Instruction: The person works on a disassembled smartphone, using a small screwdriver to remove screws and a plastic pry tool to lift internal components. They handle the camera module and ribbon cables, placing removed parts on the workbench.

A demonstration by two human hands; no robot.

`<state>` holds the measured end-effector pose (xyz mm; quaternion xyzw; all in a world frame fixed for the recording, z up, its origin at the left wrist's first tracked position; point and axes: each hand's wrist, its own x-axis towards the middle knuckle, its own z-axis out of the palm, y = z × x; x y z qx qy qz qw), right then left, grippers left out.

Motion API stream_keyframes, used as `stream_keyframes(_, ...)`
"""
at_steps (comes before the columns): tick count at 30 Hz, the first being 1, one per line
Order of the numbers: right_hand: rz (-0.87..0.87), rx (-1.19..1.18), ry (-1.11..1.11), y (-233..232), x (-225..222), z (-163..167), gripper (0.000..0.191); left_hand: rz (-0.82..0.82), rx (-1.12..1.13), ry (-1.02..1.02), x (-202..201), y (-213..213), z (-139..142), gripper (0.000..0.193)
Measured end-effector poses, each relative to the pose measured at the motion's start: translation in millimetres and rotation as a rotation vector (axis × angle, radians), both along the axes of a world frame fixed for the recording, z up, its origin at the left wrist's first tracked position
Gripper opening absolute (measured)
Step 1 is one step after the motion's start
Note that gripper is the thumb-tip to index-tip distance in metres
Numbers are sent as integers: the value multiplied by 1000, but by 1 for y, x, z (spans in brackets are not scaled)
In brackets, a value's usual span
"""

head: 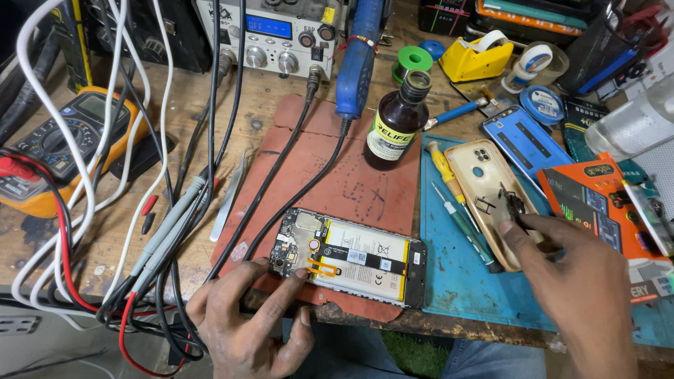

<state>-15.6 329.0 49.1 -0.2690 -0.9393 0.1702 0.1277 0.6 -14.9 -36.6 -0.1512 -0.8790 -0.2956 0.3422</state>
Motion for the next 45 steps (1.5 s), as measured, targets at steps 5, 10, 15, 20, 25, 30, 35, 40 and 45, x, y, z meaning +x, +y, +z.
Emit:
stream_keyframes(5,-5,176,255,13,2,-1,34,2,-13,-8,1,-1,1,45)
stream_keyframes(10,67,-133,467,33,-6,-3,27,9,24,-33,2,0,2,48)
stream_keyframes(15,114,-425,571,40,-9,-5,31,9,51,2,0,2,4,52)
stream_keyframes(20,163,-629,653,21,-11,5,30,16,107,85,0,9,5,49)
stream_keyframes(25,166,-766,708,-27,-6,19,26,26,60,292,3,34,11,39)
stream_keyframes(30,348,-734,612,-100,11,12,21,-108,262,199,6,75,28,51)
stream_keyframes(35,646,-480,605,-147,10,7,22,-31,366,176,-5,87,44,47)
stream_keyframes(40,998,-248,586,-147,-3,21,31,70,642,132,-7,87,47,41)
stream_keyframes(45,935,-350,579,-147,-14,25,31,-43,1398,-228,-15,84,41,32)
